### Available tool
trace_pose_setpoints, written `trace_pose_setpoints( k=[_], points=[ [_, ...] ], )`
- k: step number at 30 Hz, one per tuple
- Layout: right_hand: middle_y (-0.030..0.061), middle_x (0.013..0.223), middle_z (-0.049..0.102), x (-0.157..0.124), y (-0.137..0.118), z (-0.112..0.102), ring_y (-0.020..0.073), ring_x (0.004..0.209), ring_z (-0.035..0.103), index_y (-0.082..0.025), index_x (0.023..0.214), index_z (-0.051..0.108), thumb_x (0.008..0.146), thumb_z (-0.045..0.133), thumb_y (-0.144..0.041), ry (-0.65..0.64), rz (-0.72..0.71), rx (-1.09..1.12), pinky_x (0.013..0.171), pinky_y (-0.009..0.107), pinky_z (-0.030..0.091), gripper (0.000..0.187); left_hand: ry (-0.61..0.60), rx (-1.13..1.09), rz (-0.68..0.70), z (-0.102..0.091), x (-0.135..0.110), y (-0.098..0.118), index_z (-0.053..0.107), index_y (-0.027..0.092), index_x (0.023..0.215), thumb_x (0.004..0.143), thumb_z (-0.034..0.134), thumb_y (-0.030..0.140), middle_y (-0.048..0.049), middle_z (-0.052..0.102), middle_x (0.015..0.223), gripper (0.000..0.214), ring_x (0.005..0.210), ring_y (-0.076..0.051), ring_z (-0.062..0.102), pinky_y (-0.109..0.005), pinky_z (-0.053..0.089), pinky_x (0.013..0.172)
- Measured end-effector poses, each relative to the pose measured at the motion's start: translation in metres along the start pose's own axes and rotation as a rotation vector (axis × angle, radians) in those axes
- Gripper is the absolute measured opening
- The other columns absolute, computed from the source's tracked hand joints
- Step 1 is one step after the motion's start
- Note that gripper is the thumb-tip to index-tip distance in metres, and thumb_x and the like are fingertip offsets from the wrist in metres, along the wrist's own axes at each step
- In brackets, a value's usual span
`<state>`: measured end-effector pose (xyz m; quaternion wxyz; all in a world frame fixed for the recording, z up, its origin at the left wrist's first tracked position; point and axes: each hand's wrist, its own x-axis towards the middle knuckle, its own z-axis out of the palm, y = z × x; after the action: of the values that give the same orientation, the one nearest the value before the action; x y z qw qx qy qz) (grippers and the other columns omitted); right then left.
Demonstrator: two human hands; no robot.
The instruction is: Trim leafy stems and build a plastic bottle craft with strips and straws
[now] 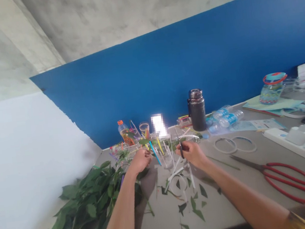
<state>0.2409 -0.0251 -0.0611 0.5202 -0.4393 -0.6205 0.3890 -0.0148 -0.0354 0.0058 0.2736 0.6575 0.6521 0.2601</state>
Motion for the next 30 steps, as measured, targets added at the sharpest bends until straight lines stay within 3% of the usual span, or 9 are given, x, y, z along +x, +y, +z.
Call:
trace_pose_setpoints(
  k=[4,5,9,11,15,19,23,27,30],
  points=[
    [0.0035,0.073,0.071,0.0,-0.001,-0.002,0.0196,0.068,0.062,-0.016,0.081,0.074,0.072,0.072,-0.042,0.015,0.027,0.014,0.06,0.028,0.047,0.028,0.028,0.087,0.037,-0.004,-0.047,0.01,0.058,0.022,0.054,0.073,0.07,0.025,-0.0008,0.057,0.055,0.023,0.064,-0.021,0.06,-0.028,0.041,0.064],
    [0.0033,0.072,0.071,0.0,-0.002,-0.003,0.0192,0.066,0.061,-0.016,0.083,0.075,0.072,0.072,-0.043,0.024,0.031,0.016,0.059,0.028,0.047,0.029,-0.034,0.118,0.088,-0.003,-0.063,0.013,0.062,0.022,0.057,0.076,0.068,0.029,-0.0016,0.061,0.059,0.021,0.065,-0.021,0.06,-0.028,0.041,0.064],
    [0.0042,0.073,0.072,-0.002,-0.008,-0.004,0.0201,0.065,0.063,-0.016,0.094,0.079,0.071,0.075,-0.046,0.044,0.035,0.067,0.057,0.029,0.05,0.038,-0.695,-0.109,0.092,0.013,-0.115,0.024,0.08,0.022,0.101,0.079,0.073,0.042,-0.0035,0.078,0.088,0.031,0.081,-0.021,0.068,-0.026,0.047,0.071],
    [0.0062,0.078,0.075,-0.005,-0.01,-0.004,0.0223,0.07,0.067,-0.016,0.097,0.079,0.071,0.075,-0.048,0.029,0.029,0.117,0.061,0.03,0.053,0.041,-0.742,-0.168,0.104,0.027,-0.128,0.024,0.081,0.021,0.1,0.079,0.073,0.043,-0.0036,0.078,0.09,0.032,0.084,-0.021,0.068,-0.026,0.047,0.076],
    [0.0067,0.078,0.074,-0.012,-0.01,-0.004,0.0213,0.069,0.063,-0.017,0.086,0.079,0.077,0.073,-0.049,0.017,-0.064,0.035,0.063,0.03,0.05,0.033,-0.492,-0.137,0.02,0.054,-0.13,0.012,0.079,0.019,0.089,0.081,0.064,0.032,-0.0018,0.074,0.077,0.021,0.073,-0.018,0.064,-0.026,0.044,0.068],
    [0.0044,0.07,0.068,-0.016,-0.01,-0.004,0.0187,0.063,0.056,-0.019,0.074,0.076,0.084,0.067,-0.045,-0.001,-0.198,-0.188,0.063,0.03,0.045,0.029,-0.146,-0.033,0.008,0.063,-0.121,-0.004,0.073,0.018,0.076,0.084,0.058,0.029,-0.0044,0.072,0.072,0.021,0.07,-0.02,0.062,-0.029,0.041,0.067],
    [0.0018,0.07,0.066,-0.016,-0.011,-0.001,0.0176,0.062,0.055,-0.019,0.092,0.078,0.082,0.068,-0.039,-0.015,-0.22,-0.281,0.063,0.028,0.043,0.025,0.252,0.081,-0.007,0.05,-0.11,-0.013,0.072,0.019,0.081,0.083,0.057,0.017,-0.0104,0.076,0.087,0.015,0.085,-0.025,0.068,-0.034,0.045,0.081],
    [-0.0019,0.061,0.059,-0.017,-0.01,-0.001,0.0165,0.058,0.052,-0.019,0.094,0.076,0.077,0.071,-0.036,-0.063,-0.186,-0.324,0.058,0.026,0.039,0.024,0.414,0.173,-0.016,0.028,-0.108,-0.018,0.069,0.022,0.083,0.088,0.058,0.02,-0.009,0.075,0.089,0.013,0.085,-0.025,0.068,-0.034,0.046,0.082],
    [-0.002,0.061,0.063,-0.021,-0.01,-0.002,0.0163,0.057,0.054,-0.021,0.089,0.075,0.08,0.069,-0.034,-0.222,-0.171,-0.311,0.058,0.026,0.039,0.017,0.589,0.241,-0.048,0.009,-0.113,-0.032,0.067,0.023,0.085,0.091,0.053,0.023,-0.0083,0.073,0.09,0.014,0.084,-0.025,0.067,-0.035,0.048,0.081]
  ],
)
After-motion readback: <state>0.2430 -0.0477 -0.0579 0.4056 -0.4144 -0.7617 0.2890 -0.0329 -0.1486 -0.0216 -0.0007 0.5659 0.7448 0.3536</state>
